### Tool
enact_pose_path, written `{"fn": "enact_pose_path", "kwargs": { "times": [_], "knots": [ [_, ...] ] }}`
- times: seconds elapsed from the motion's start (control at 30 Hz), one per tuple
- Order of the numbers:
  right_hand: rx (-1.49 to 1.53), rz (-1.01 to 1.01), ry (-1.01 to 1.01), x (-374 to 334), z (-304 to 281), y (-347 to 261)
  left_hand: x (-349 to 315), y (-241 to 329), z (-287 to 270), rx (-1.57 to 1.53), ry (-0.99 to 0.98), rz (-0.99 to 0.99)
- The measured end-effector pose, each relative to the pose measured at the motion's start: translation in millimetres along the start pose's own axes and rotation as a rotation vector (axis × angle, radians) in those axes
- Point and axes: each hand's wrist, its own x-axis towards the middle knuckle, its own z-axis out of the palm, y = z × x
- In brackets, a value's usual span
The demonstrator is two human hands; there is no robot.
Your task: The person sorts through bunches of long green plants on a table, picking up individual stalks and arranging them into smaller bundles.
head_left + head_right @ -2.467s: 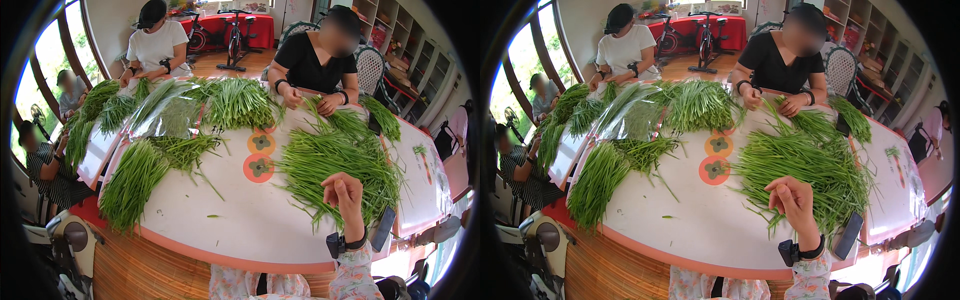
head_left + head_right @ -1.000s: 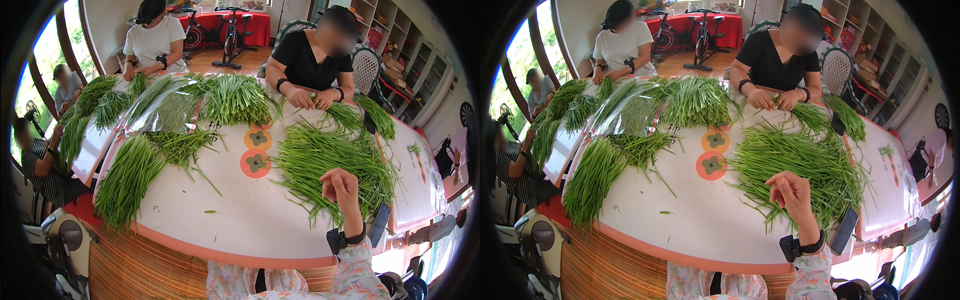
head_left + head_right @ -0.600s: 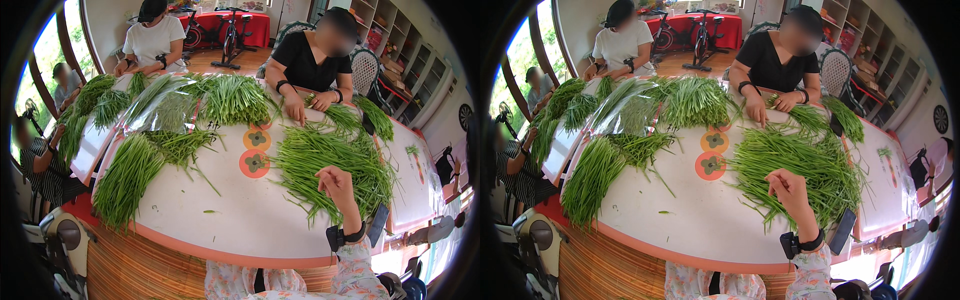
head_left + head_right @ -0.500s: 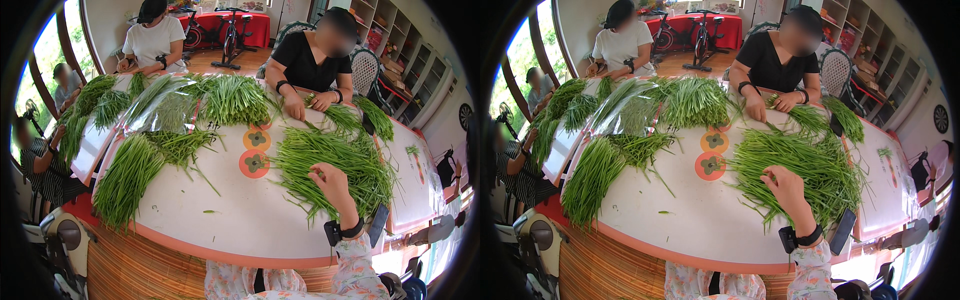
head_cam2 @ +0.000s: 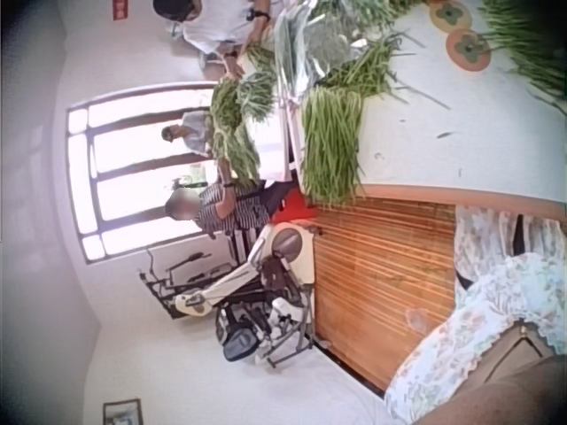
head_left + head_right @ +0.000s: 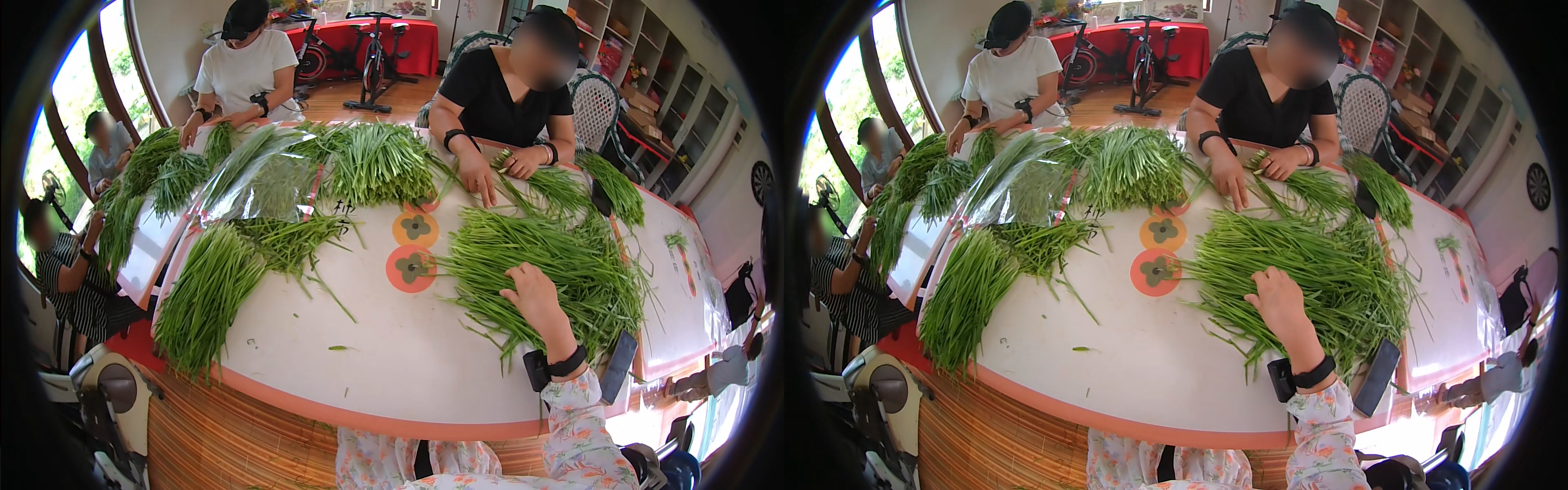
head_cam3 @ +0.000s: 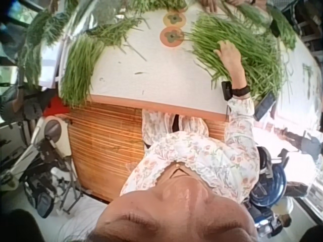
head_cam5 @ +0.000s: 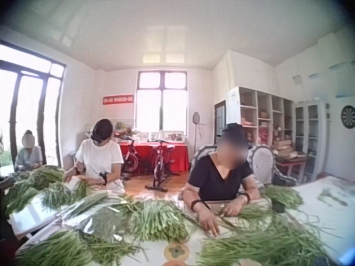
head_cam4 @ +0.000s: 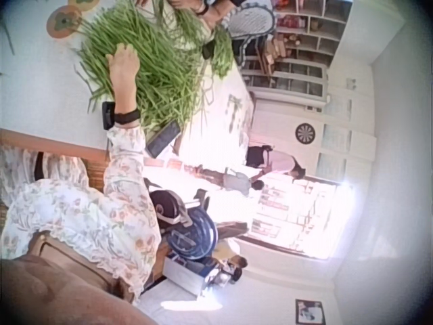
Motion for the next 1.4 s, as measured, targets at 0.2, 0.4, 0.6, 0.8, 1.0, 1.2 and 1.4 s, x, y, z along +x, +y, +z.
{"fn": "enact_pose_path", "kwargs": {
  "times": [0.2, 0.4, 0.6, 0.8, 1.0, 1.2, 1.4],
  "knots": [
    [0.037, 0.001, 0.017, -3, -6, -4, -3, -1, 1, 0.009, 0.007, 0.001],
    [0.063, -0.01, 0.041, -5, -7, -1, -6, -3, 4, 0.017, 0.009, 0.005],
    [0.201, 0.041, -0.062, -5, -12, -1, -10, -8, 8, 0.018, 0.015, 0.005],
    [0.293, 0.002, -0.046, -4, -10, -6, -21, -20, 7, 0.025, 0.021, 0.009],
    [0.155, -0.142, 0.206, -1, 5, -18, -44, -49, -3, 0.11, -0.019, 0.033],
    [0.061, -0.145, 0.198, 0, 15, -13, -85, 11, 8, 0.276, -0.294, 0.268],
    [0.1, -0.182, 0.288, 16, 22, -17, -116, 192, 113, 0.225, -0.588, 0.892]
  ]
}}
